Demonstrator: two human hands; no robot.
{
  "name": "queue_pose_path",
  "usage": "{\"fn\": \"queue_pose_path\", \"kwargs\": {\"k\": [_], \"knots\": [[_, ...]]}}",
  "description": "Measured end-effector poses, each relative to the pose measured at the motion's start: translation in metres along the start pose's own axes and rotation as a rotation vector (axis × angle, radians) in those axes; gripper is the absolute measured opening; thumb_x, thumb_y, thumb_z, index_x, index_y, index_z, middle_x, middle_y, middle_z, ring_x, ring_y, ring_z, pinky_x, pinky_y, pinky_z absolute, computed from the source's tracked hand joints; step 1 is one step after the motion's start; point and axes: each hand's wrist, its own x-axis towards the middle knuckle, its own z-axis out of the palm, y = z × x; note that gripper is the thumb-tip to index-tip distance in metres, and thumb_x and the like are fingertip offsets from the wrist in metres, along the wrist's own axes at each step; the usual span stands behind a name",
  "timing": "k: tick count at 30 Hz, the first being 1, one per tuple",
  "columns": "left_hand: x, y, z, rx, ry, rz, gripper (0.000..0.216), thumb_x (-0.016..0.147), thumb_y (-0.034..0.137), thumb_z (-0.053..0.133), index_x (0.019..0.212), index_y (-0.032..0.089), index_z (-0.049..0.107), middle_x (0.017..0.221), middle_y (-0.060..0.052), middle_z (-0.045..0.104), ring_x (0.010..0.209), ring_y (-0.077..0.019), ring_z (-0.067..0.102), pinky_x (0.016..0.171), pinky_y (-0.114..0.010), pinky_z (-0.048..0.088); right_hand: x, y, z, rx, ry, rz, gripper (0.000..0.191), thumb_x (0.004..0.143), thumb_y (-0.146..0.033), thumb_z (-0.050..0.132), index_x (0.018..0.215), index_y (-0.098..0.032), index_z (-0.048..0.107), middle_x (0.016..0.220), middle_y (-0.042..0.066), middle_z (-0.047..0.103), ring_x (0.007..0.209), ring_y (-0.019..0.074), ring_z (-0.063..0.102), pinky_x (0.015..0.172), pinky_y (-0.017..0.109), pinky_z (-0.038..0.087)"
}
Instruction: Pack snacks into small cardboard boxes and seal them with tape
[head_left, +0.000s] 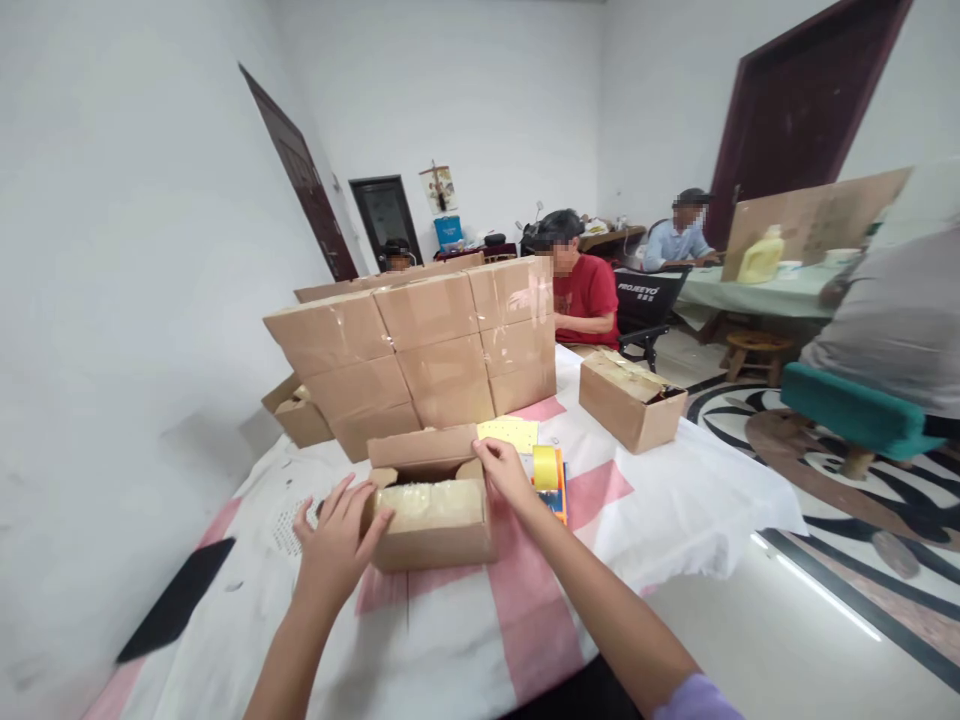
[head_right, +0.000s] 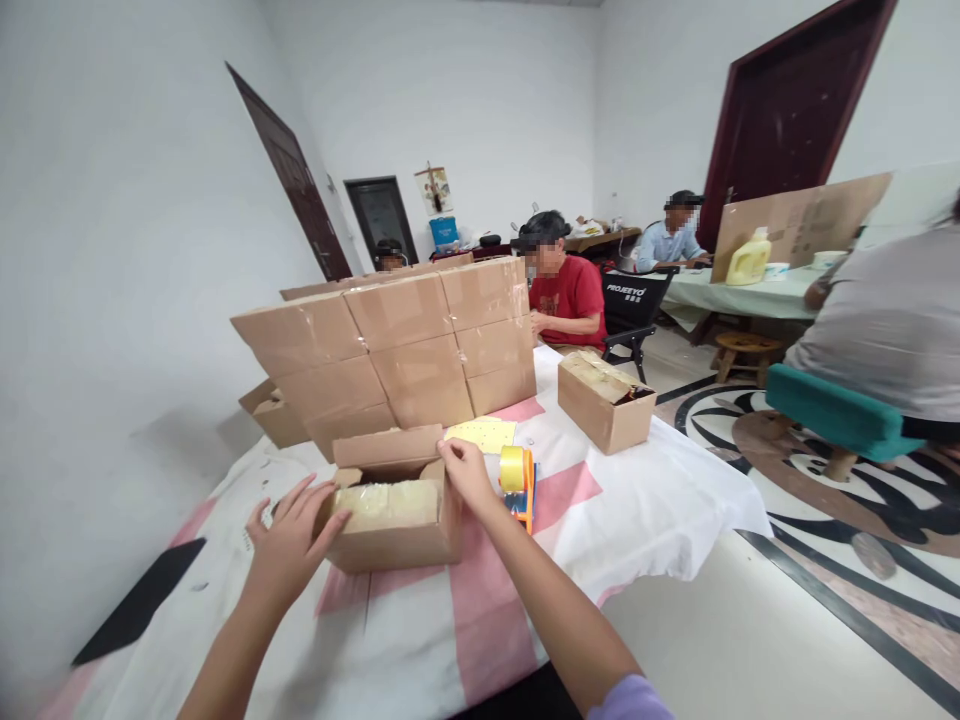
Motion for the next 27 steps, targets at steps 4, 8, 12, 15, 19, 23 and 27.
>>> {"fn": "queue_pose_path", "kwargs": {"k": [4,8,12,15,19,23,27], "knots": [[-0.016,0.005,-0.013,-0.071,0.292,0.003,0.02,0.088,0.035,0.072,0.099,0.021,0.063,0.132,-0.018,0.058,0.138,-0.0382,0.048,0.111,-0.06,0.038,0.0,0.004,0.003,-0.011,0.004,0.008,0.037,0.089,-0.05,0.053,0.067,-0.02,0.051,0.066,-0.003,0.047,0.068,0.0154,0.045,0.067,0.027,0.038],[-0.036,0.012,-0.015,-0.302,0.294,-0.027,0.015,0.087,0.023,0.072,0.096,0.021,0.06,0.161,-0.016,0.026,0.15,-0.0399,0.032,0.109,-0.058,0.049,-0.001,0.005,0.005,-0.002,0.014,0.011,0.035,0.09,-0.049,0.053,0.07,-0.02,0.052,0.068,-0.002,0.05,0.07,0.0162,0.047,0.068,0.027,0.038],[-0.041,0.014,-0.007,-0.502,0.182,-0.081,0.028,0.092,0.028,0.066,0.114,0.022,0.05,0.147,-0.018,0.051,0.137,-0.033,0.054,0.109,-0.057,0.05,-0.002,0.005,0.007,0.021,0.018,0.007,0.034,0.092,-0.047,0.053,0.072,-0.019,0.055,0.07,-0.002,0.052,0.07,0.0164,0.049,0.068,0.027,0.039],[-0.03,0.01,-0.004,-0.57,0.137,-0.265,0.035,0.099,0.035,0.055,0.129,0.02,0.045,0.135,-0.016,0.061,0.11,-0.0252,0.07,0.101,-0.051,0.055,-0.004,0.001,0.007,0.041,0.009,-0.013,0.033,0.092,-0.048,0.055,0.075,-0.019,0.058,0.072,-0.001,0.055,0.073,0.0176,0.053,0.071,0.028,0.042],[-0.012,0.004,0.0,-0.449,0.155,-0.395,0.049,0.096,0.043,0.057,0.138,0.02,0.047,0.138,-0.017,0.053,0.115,-0.0278,0.063,0.091,-0.045,0.058,-0.012,-0.004,0.005,0.078,-0.01,-0.061,0.031,0.092,-0.05,0.057,0.086,-0.021,0.064,0.088,0.004,0.067,0.089,0.0216,0.061,0.085,0.031,0.047],[-0.005,0.008,0.002,-0.204,0.127,-0.175,0.041,0.1,0.039,0.051,0.137,0.021,0.054,0.144,-0.014,0.056,0.134,-0.0314,0.05,0.112,-0.052,0.04,-0.019,-0.004,0.0,0.11,-0.128,-0.108,0.035,0.096,-0.05,0.052,0.085,-0.022,0.069,0.109,0.008,0.072,0.109,0.0251,0.065,0.101,0.037,0.045],[-0.003,0.022,-0.002,-0.19,-0.176,0.091,0.038,0.103,0.041,0.046,0.137,0.026,0.057,0.139,-0.006,0.066,0.127,-0.0267,0.058,0.113,-0.047,0.035,-0.026,-0.01,-0.01,-0.022,-0.163,-0.136,0.035,0.1,-0.047,0.048,0.091,-0.023,0.072,0.12,0.01,0.069,0.119,0.0258,0.062,0.106,0.041,0.043]]}}
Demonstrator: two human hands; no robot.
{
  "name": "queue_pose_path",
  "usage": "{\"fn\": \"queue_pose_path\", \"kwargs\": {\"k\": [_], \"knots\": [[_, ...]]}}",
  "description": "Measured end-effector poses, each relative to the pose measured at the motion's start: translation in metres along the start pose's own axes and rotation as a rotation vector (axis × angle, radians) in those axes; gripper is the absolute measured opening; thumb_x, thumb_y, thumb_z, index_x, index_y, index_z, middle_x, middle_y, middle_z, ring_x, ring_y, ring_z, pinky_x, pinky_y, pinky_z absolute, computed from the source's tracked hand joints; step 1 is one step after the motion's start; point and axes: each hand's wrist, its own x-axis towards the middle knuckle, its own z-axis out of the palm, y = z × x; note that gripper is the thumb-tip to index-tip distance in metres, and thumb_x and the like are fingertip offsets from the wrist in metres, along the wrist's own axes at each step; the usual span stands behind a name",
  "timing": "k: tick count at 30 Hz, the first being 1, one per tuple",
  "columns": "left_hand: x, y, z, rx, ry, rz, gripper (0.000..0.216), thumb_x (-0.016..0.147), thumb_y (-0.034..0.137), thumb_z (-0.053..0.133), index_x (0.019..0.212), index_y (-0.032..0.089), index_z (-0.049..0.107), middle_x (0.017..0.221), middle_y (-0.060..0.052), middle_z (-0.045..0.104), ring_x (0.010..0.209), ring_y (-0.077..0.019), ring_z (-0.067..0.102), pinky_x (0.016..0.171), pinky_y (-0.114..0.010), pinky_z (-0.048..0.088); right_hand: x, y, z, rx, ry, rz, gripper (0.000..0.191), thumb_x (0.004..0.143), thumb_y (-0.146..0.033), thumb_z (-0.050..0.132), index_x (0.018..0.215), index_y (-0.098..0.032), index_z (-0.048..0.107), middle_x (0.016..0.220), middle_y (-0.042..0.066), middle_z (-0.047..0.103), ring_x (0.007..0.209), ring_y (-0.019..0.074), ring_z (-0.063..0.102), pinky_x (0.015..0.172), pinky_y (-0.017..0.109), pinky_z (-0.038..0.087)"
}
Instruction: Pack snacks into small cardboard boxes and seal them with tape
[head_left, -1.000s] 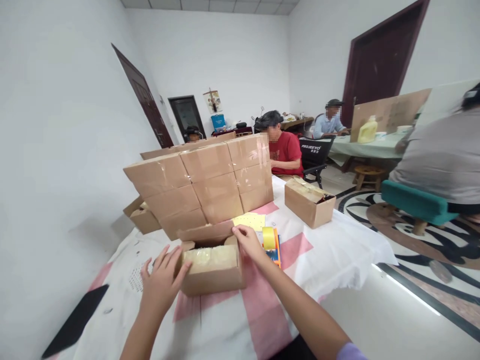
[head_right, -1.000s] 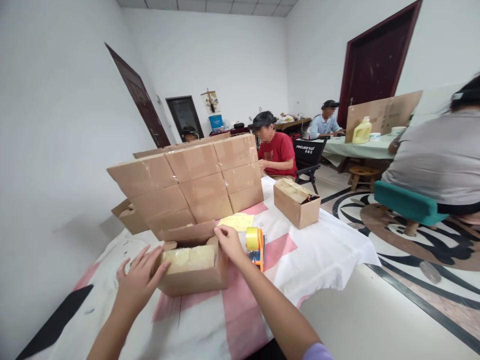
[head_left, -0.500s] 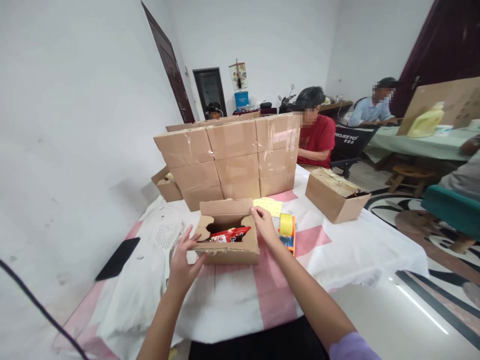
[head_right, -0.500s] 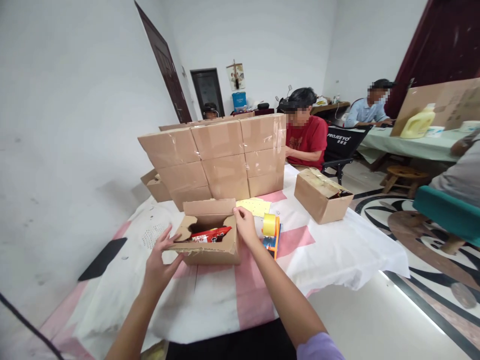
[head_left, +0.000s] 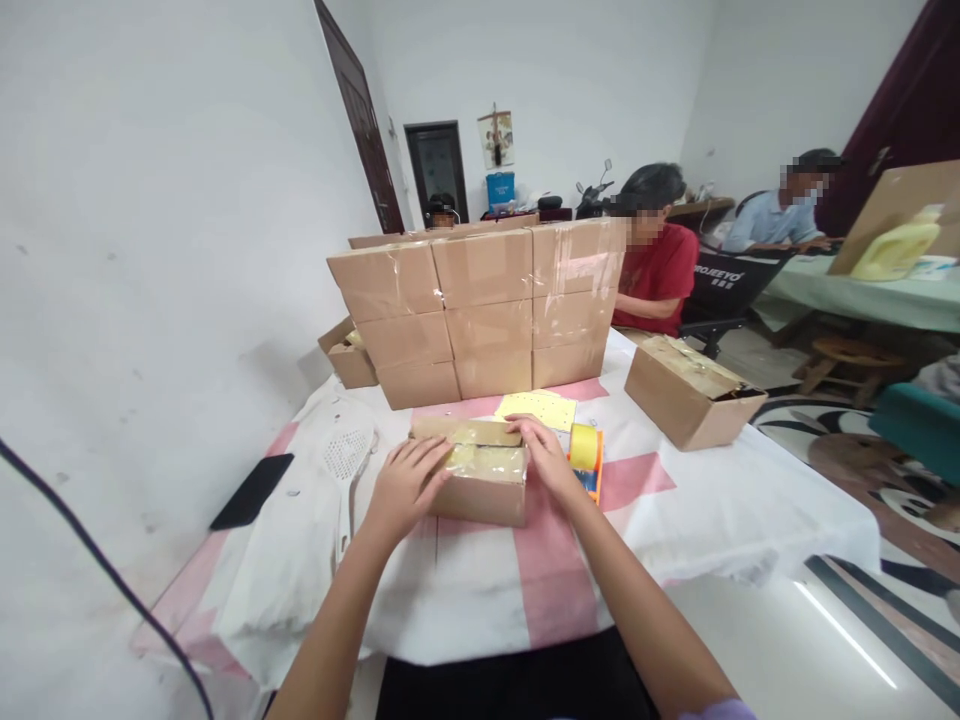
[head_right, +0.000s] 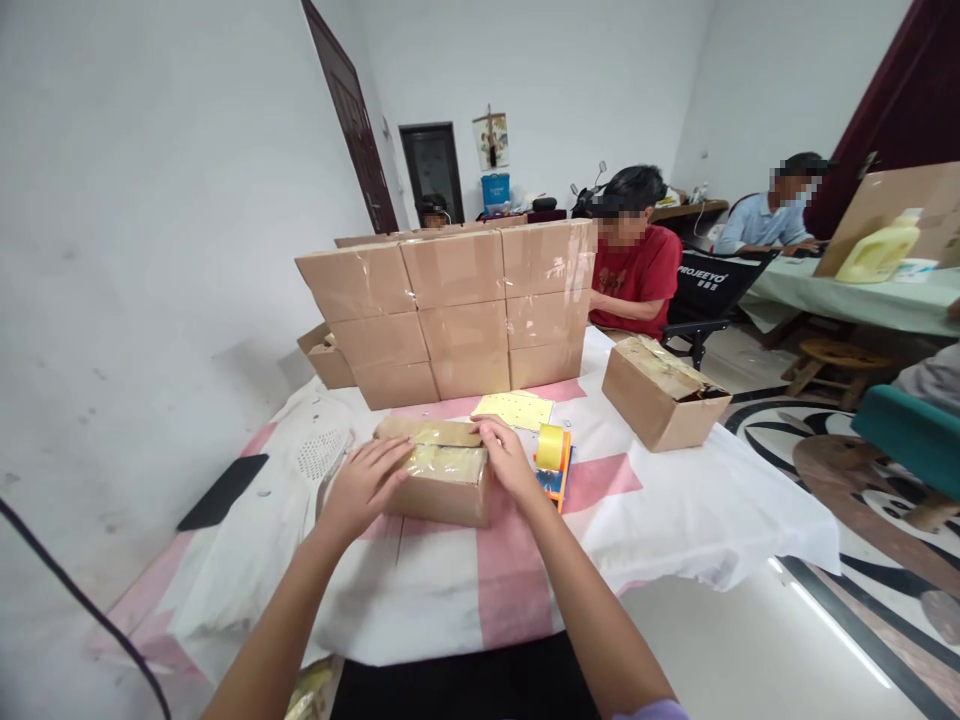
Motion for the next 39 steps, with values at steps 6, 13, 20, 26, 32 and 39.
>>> {"fn": "queue_pose_path", "kwargs": {"k": [6,13,20,26,32,39], "knots": [[0.012,0.02,-0.008,0.136,-0.151,-0.047,0.06,0.093,0.058,0.059,0.145,0.03,0.054,0.134,-0.007,0.068,0.111,-0.0323,0.063,0.092,-0.045,0.043,-0.029,-0.001,-0.05,-0.39,0.567,-0.018,0.028,0.091,-0.041,0.059,0.111,-0.022,0.064,0.123,0.012,0.062,0.12,0.0282,0.057,0.108,0.049,0.042],[0.021,0.034,-0.002,0.176,-0.182,-0.053,0.055,0.091,0.06,0.061,0.138,0.03,0.062,0.139,-0.01,0.064,0.126,-0.0351,0.055,0.103,-0.054,0.035,-0.049,0.036,-0.095,0.048,0.481,0.512,0.05,0.072,-0.053,0.074,0.107,-0.021,0.057,0.103,0.009,0.07,0.089,0.0264,0.07,0.074,0.038,0.059],[0.022,0.044,-0.005,0.077,-0.245,-0.075,0.057,0.096,0.056,0.057,0.146,0.031,0.052,0.146,-0.012,0.061,0.125,-0.0308,0.061,0.117,-0.06,0.022,-0.053,0.029,-0.092,0.138,0.164,0.519,0.046,0.067,-0.045,0.085,0.099,-0.017,0.068,0.097,0.011,0.078,0.082,0.0278,0.075,0.07,0.038,0.061],[0.024,0.058,-0.011,0.156,-0.226,-0.09,0.044,0.099,0.048,0.053,0.139,0.033,0.06,0.149,-0.016,0.056,0.129,-0.037,0.056,0.114,-0.07,0.02,-0.072,0.017,-0.079,0.076,0.213,0.364,0.046,0.076,-0.055,0.078,0.1,-0.016,0.069,0.094,0.01,0.078,0.086,0.027,0.074,0.072,0.036,0.059],[-0.013,0.126,0.007,0.013,0.138,-0.102,0.031,0.096,0.042,0.057,0.12,0.029,0.072,0.141,-0.013,0.059,0.132,-0.0401,0.044,0.106,-0.062,0.032,-0.108,-0.026,-0.045,0.214,0.387,0.304,0.048,0.086,-0.066,0.064,0.095,-0.02,0.069,0.083,0.007,0.075,0.074,0.0242,0.071,0.065,0.034,0.058],[-0.043,0.201,0.037,-0.765,0.055,-0.28,0.032,0.098,0.04,0.051,0.088,0.026,0.078,0.11,-0.01,0.058,0.109,-0.0256,0.052,0.102,-0.044,0.043,-0.128,-0.047,-0.025,0.058,0.311,0.165,0.057,0.095,-0.07,0.045,0.069,-0.022,0.062,0.066,0.003,0.063,0.062,0.0199,0.057,0.058,0.032,0.047]]}}
